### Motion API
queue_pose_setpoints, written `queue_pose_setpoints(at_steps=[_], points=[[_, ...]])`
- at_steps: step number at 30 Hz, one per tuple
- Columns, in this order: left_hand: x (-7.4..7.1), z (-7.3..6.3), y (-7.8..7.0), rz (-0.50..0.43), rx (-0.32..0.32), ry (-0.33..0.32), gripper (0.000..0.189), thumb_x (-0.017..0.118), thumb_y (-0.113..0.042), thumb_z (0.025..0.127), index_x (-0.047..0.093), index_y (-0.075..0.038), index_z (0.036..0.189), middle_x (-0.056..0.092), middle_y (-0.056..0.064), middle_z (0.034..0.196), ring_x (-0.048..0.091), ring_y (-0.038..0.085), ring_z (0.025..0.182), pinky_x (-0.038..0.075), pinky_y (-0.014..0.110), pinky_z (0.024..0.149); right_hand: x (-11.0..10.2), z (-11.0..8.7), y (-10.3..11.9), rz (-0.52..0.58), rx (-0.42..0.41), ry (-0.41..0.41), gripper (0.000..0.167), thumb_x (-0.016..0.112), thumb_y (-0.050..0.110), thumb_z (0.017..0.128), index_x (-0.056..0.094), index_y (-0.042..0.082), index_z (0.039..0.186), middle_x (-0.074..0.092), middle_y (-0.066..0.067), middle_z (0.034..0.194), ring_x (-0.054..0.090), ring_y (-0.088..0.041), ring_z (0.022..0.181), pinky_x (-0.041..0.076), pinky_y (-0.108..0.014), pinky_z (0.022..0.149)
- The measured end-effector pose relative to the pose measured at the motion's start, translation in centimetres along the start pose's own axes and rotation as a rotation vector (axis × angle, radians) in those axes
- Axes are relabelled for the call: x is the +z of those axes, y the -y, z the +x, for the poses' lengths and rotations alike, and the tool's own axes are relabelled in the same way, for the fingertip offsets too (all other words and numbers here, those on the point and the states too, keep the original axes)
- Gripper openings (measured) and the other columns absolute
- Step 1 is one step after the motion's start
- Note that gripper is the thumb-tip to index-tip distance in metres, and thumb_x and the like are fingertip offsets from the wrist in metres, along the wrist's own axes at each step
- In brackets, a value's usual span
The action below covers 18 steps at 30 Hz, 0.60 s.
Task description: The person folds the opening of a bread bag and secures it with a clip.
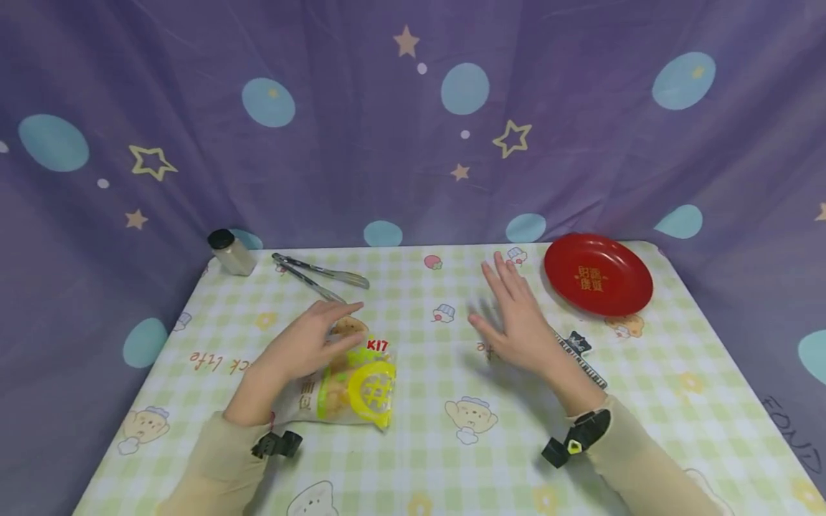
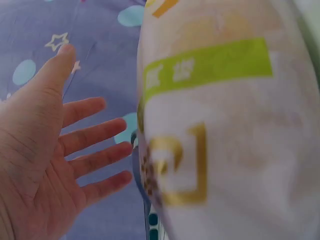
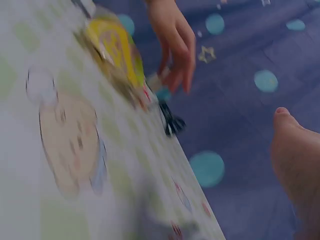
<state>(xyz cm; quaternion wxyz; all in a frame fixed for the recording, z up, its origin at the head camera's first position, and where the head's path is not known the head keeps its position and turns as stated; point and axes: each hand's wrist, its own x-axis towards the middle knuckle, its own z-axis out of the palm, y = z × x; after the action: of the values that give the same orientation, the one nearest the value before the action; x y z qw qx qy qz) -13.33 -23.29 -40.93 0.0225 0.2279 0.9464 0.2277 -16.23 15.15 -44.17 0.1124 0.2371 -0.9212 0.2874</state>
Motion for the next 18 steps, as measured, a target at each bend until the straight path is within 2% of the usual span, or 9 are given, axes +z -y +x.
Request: queue_pose_setpoints(at_steps=[6,12,18], points=[[0.7,1.3,-0.5,-0.016,0.032,0.084,0.054,0.066,-0.04,0.106,0.06,-0.009,0.151,0.066,0.014,0.142,0.066,0.034,0.124,0.056,0.053,0.106,2.3,1.0,3.4,0.08,-0.068,0.047,0.086,0.069,0.04,0.102,0.027,0.007,0.169,0.014,-0.011,0.18,0.021,-0.037,0.165,0.025,-0.056,0.133],[1.4,1.9,-0.3,0.002,0.035,0.114,0.051,0.071,-0.035,0.103,0.065,-0.005,0.144,0.07,0.015,0.134,0.07,0.031,0.117,0.059,0.05,0.104,4.6,1.4,6.2,0.172,-0.057,0.111,0.078,0.069,0.042,0.103,0.037,0.005,0.165,0.03,-0.015,0.175,0.035,-0.035,0.16,0.037,-0.053,0.128],[1.8,2.1,0.1,0.035,0.036,0.135,0.05,0.075,-0.032,0.101,0.067,-0.004,0.142,0.073,0.013,0.13,0.07,0.029,0.116,0.058,0.05,0.105,6.8,1.4,8.1,0.19,-0.072,0.136,0.07,0.072,0.04,0.102,0.05,0.001,0.156,0.053,-0.016,0.159,0.054,-0.033,0.147,0.046,-0.047,0.122]])
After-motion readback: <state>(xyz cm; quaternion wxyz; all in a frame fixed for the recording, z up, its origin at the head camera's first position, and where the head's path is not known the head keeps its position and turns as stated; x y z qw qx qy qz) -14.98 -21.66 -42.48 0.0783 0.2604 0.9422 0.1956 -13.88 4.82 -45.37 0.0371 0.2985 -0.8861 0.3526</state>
